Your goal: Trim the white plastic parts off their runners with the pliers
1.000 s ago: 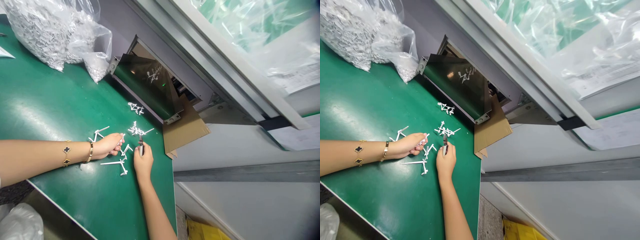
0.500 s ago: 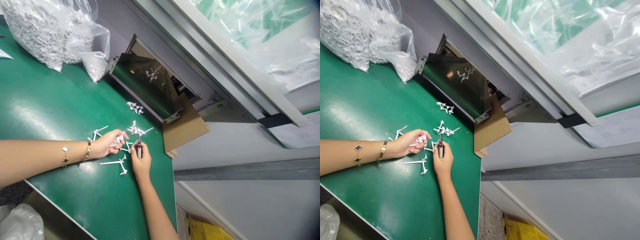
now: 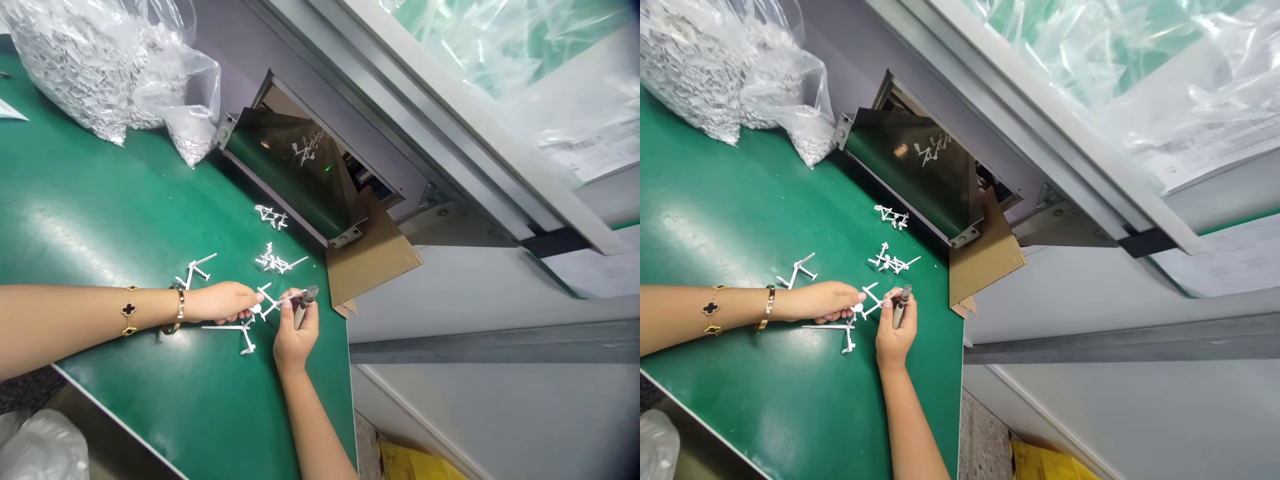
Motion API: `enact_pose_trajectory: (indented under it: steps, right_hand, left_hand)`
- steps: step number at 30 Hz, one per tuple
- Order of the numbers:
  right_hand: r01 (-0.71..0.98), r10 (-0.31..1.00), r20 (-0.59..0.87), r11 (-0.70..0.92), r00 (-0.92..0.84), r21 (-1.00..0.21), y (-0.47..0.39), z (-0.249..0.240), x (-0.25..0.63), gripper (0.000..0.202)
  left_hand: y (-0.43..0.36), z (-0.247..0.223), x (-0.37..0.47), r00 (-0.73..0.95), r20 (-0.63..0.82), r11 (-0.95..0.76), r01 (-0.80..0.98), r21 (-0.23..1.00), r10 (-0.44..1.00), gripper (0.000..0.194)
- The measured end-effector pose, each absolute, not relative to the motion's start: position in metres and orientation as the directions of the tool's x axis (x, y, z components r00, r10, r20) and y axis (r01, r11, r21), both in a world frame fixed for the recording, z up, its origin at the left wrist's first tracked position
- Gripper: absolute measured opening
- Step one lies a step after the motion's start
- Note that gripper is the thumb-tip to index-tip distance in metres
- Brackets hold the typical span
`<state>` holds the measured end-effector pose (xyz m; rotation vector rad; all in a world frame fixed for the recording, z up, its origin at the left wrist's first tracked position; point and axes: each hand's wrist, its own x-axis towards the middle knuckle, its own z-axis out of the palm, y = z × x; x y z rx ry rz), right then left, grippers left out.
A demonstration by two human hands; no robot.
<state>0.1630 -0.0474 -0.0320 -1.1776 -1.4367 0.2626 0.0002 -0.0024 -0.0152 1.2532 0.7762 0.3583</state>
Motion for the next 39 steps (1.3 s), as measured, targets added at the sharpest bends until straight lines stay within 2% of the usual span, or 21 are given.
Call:
enact_pose_trajectory:
  steps: [4,7,10,13,17,22,32,39]
  right_hand:
    - [0.526,0.771,0.602,0.431,0.207,-0.733,-0.047,-0.034,0.164,0.012]
    - [0.564,0.791,0.57,0.371,0.224,-0.737,-0.044,-0.035,0.166,0.017]
    - [0.64,0.811,0.537,0.287,0.234,-0.713,-0.04,-0.033,0.168,0.021]
    - [0.712,0.856,0.495,0.254,0.151,-0.655,-0.036,-0.032,0.17,0.018]
    - [0.764,0.882,0.471,0.327,-0.034,-0.557,-0.036,-0.032,0.166,0.02]
    - [0.769,0.865,0.475,0.412,-0.162,-0.489,-0.04,-0.031,0.159,0.025]
    - [0.743,0.863,0.472,0.435,-0.181,-0.508,-0.039,-0.031,0.16,0.025]
    - [0.75,0.836,0.514,0.462,-0.191,-0.473,-0.039,-0.035,0.161,0.027]
  left_hand:
    - [-0.003,-0.019,0.0,0.742,-0.277,0.23,0.169,0.958,0.611,0.047]
    - [-0.004,-0.022,0.001,0.76,-0.253,0.283,0.095,0.955,0.599,0.044]
    - [-0.004,-0.022,0.002,0.724,-0.234,0.375,-0.037,0.926,0.649,0.04]
    - [-0.002,-0.02,0.002,0.648,-0.21,0.425,-0.194,0.884,0.733,0.034]
    - [0.003,-0.02,0.001,0.555,-0.195,0.435,-0.342,0.833,0.809,0.029]
    - [0.004,-0.022,0.002,0.546,-0.201,0.445,-0.361,0.82,0.814,0.03]
    - [0.001,-0.023,0.003,0.555,-0.183,0.412,-0.321,0.852,0.812,0.031]
    - [0.002,-0.025,0.005,0.553,-0.197,0.401,-0.275,0.874,0.809,0.031]
